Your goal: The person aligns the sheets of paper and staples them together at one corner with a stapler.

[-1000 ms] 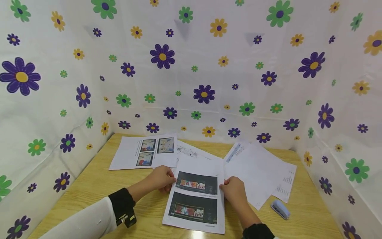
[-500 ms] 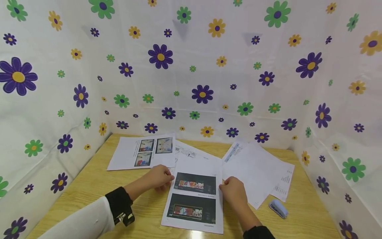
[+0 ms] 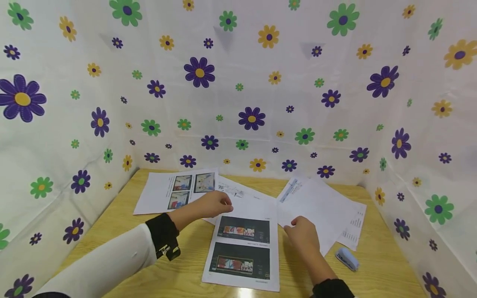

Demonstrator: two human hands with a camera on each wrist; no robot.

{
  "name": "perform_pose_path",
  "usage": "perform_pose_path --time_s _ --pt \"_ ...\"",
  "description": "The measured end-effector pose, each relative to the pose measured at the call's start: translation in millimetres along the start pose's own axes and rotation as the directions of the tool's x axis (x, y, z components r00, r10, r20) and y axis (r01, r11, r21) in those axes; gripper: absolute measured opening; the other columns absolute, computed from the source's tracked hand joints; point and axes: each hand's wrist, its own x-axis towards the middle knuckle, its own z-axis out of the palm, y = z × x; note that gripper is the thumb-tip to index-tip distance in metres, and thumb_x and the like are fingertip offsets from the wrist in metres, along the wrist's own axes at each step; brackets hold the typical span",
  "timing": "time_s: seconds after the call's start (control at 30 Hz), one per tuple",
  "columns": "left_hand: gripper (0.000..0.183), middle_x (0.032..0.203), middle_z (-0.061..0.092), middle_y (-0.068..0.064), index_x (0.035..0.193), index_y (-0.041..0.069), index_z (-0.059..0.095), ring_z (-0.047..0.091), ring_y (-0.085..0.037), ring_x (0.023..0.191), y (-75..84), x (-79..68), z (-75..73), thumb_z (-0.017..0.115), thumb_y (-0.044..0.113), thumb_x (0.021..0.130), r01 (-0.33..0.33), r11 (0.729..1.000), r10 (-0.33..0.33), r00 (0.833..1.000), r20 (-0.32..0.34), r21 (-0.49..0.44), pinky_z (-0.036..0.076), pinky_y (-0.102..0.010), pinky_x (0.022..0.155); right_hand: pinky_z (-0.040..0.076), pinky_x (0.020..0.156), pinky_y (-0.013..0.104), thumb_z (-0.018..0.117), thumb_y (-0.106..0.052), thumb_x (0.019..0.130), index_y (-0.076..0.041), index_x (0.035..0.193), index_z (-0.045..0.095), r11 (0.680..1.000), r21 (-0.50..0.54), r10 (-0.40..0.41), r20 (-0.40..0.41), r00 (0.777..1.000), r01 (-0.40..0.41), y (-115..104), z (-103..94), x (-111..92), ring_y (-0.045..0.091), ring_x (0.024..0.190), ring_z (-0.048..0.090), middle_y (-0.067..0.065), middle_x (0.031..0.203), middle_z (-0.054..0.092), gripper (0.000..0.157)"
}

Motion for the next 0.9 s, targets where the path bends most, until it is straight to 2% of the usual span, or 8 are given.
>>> perform_pose_path --time_s 0.1,0.2,0.4,0.53,0.6,0.77,0.83,0.9 --pt "0.032 0.113 0.071 -0.007 0.119 0.007 0.069 0.068 -0.021 0.098 13.3 14.2 -3.6 0.066 0.032 0.099 -0.046 0.998 0.045 0.999 0.026 0.042 0.057 -0.038 0.083 0.055 0.077 0.046 0.069 -0.028 0.094 0.005 0.116 0.065 1.000 0.004 -0.001 0.003 1.000 0.001 3 -7.7 1 0.033 0.090 0.063 0.023 0.110 0.068 0.040" --pt "0.037 0.122 0.070 -0.009 0.125 0.006 0.066 0.067 -0.026 0.109 29.6 26.9 -3.5 0.065 0.032 0.100 -0.047 0.997 0.044 0.998 0.046 0.063 0.056 -0.042 0.091 0.054 0.082 0.049 0.068 -0.028 0.095 0.007 0.117 0.064 1.000 0.003 -0.012 0.005 1.000 0.012 7 -16.4 4 0.037 0.097 0.063 0.025 0.114 0.067 0.042" --pt "0.038 0.124 0.069 -0.009 0.125 0.007 0.066 0.065 -0.024 0.112 62.2 55.1 9.0 0.067 0.034 0.099 -0.047 0.989 0.043 0.998 0.036 0.139 0.054 -0.039 0.095 0.053 0.085 0.053 0.066 -0.028 0.094 0.010 0.119 0.063 0.998 -0.050 -0.049 -0.005 0.999 0.049 17 -33.3 10 0.042 0.104 0.064 0.028 0.116 0.067 0.045" --pt "0.040 0.124 0.069 -0.006 0.127 0.008 0.065 0.065 -0.020 0.108 83.7 73.2 23.0 0.068 0.034 0.098 -0.044 0.979 0.038 0.999 0.036 0.200 0.054 -0.035 0.094 0.053 0.086 0.054 0.065 -0.028 0.093 0.012 0.119 0.061 0.994 -0.094 -0.046 -0.003 0.999 0.046 22 -43.4 12 0.044 0.103 0.064 0.030 0.115 0.066 0.048" --pt "0.041 0.123 0.068 -0.005 0.129 0.008 0.064 0.064 -0.019 0.105 93.0 81.2 30.2 0.067 0.034 0.098 -0.050 0.974 0.042 0.998 0.041 0.222 0.054 -0.034 0.094 0.054 0.082 0.053 0.065 -0.026 0.093 0.014 0.117 0.061 0.989 -0.137 -0.056 -0.017 0.998 0.053 25 -46.8 13 0.043 0.099 0.065 0.031 0.113 0.066 0.047" --pt "0.042 0.118 0.069 -0.004 0.129 0.008 0.064 0.063 -0.017 0.099 102.9 99.8 58.4 0.069 0.035 0.097 -0.066 0.960 0.053 0.997 0.052 0.273 0.053 -0.030 0.088 0.053 0.060 0.046 0.064 -0.024 0.092 0.016 0.103 0.062 0.968 -0.248 -0.057 -0.047 0.997 0.044 32 -50.4 15 0.035 0.077 0.065 0.029 0.094 0.068 0.041" --pt "0.043 0.119 0.069 -0.003 0.130 0.009 0.064 0.064 -0.017 0.102 104.7 103.9 72.1 0.069 0.035 0.097 -0.074 0.949 0.056 0.996 0.068 0.307 0.053 -0.029 0.088 0.053 0.058 0.048 0.064 -0.024 0.092 0.016 0.100 0.061 0.960 -0.277 -0.042 -0.047 0.998 0.027 37 -50.9 15 0.038 0.075 0.064 0.030 0.090 0.066 0.041" --pt "0.043 0.118 0.070 -0.002 0.130 0.011 0.064 0.065 -0.018 0.104 107.7 105.1 83.9 0.069 0.037 0.097 -0.085 0.932 0.060 0.995 0.082 0.353 0.054 -0.031 0.087 0.053 0.062 0.053 0.064 -0.025 0.092 0.016 0.099 0.060 0.951 -0.310 -0.018 -0.056 0.998 0.000 43 -51.0 16 0.045 0.079 0.065 0.034 0.092 0.064 0.042"
